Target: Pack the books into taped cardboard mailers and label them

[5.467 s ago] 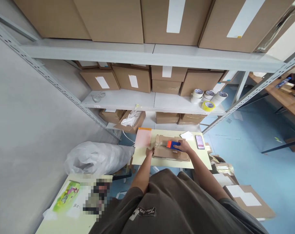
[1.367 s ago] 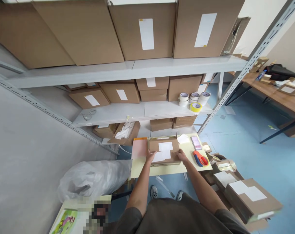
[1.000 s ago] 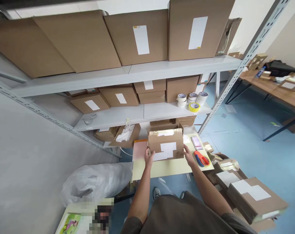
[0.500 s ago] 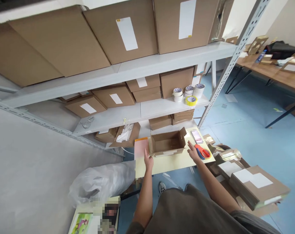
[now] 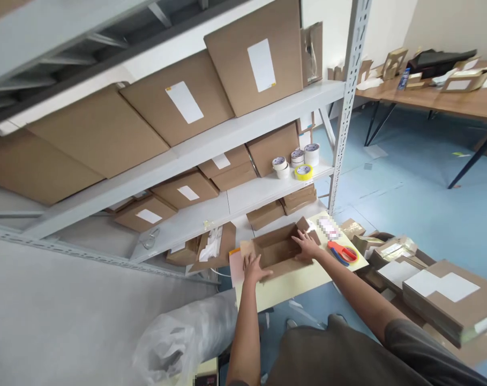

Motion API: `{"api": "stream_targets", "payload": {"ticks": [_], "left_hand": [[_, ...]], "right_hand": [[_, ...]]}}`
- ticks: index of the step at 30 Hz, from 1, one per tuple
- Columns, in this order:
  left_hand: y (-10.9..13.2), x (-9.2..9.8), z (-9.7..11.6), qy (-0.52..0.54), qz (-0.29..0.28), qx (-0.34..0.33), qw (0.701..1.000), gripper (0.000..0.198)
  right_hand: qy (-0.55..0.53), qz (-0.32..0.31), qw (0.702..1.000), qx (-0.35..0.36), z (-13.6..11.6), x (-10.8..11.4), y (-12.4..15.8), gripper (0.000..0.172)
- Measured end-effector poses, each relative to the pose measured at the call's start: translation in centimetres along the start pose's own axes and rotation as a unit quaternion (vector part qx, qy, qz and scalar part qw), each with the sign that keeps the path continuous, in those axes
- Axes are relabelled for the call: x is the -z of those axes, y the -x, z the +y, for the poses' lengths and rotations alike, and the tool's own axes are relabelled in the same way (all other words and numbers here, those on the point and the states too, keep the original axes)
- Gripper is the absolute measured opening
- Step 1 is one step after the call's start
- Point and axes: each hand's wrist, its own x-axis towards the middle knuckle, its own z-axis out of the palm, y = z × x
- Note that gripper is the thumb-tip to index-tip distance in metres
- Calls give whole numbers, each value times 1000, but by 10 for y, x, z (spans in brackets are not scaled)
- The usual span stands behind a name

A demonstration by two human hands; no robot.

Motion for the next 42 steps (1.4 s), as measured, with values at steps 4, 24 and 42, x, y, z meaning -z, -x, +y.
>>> {"api": "stream_targets", "payload": {"ticks": [4, 24, 42], "left_hand": [[-2, -39, -16, 41, -55, 10, 998, 127], [-4, -88, 14, 67, 47, 83, 993, 18], [-3, -109, 14, 154, 61, -8, 986, 88]], "right_hand": [[15, -66, 996, -63, 29, -24, 6, 139], [84, -7, 996, 5, 37, 2, -101, 96], [-17, 126, 992, 17, -64, -48, -97, 78]]}}
